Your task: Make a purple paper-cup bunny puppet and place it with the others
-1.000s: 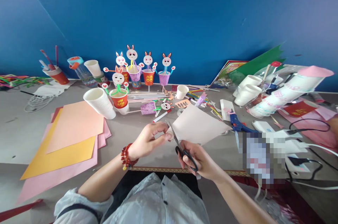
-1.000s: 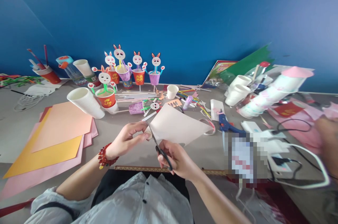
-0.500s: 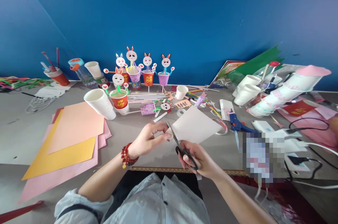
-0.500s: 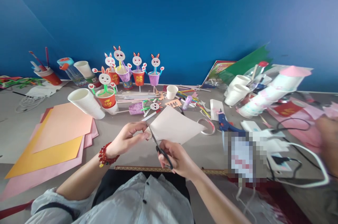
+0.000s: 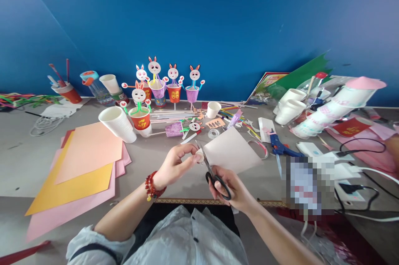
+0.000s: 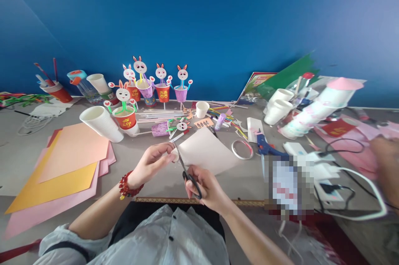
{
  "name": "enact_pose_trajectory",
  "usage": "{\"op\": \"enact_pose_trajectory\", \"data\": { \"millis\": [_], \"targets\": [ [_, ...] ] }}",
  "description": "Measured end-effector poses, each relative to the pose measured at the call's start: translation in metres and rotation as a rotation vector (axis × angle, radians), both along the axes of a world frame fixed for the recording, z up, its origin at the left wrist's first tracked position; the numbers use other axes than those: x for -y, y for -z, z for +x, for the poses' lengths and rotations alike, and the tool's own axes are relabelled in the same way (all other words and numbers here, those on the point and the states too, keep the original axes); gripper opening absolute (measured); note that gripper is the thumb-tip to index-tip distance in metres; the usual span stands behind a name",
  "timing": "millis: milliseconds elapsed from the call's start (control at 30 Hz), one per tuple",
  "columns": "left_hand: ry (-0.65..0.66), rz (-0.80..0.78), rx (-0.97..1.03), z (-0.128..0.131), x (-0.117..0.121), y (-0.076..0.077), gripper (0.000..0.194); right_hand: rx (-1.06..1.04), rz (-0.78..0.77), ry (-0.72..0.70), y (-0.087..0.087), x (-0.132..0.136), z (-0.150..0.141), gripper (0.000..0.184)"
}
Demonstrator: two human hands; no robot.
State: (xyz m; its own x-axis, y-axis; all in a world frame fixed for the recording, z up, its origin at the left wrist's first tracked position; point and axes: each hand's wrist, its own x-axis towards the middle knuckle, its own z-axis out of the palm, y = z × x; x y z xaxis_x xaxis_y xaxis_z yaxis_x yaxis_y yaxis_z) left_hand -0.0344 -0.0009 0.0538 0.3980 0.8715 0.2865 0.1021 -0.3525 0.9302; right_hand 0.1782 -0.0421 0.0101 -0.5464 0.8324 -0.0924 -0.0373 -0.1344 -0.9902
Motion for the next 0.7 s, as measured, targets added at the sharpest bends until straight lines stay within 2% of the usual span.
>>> {"op": "enact_pose_trajectory", "data": {
  "millis": [267, 400, 533, 700],
  "targets": [
    [0.029, -0.035, 0.080, -0.002, -0.004, 0.002, 0.026, 0.021, -0.012, 0.004, -0.003, -0.002, 0.000, 0.056],
    [0.012, -0.102, 0.200, 0.005, -0.004, 0.008, 0.024, -0.014, -0.022, 0.028, -0.005, -0.001, -0.003, 0.057],
    [-0.086, -0.140, 0.382, 0.021, 0.004, 0.020, 0.022, -0.079, -0.045, 0.068, -0.003, 0.003, -0.012, 0.057],
    [-0.238, -0.052, 0.327, 0.035, 0.018, 0.031, 0.020, -0.102, -0.071, 0.116, 0.004, 0.009, -0.022, 0.056]
  ]
}}
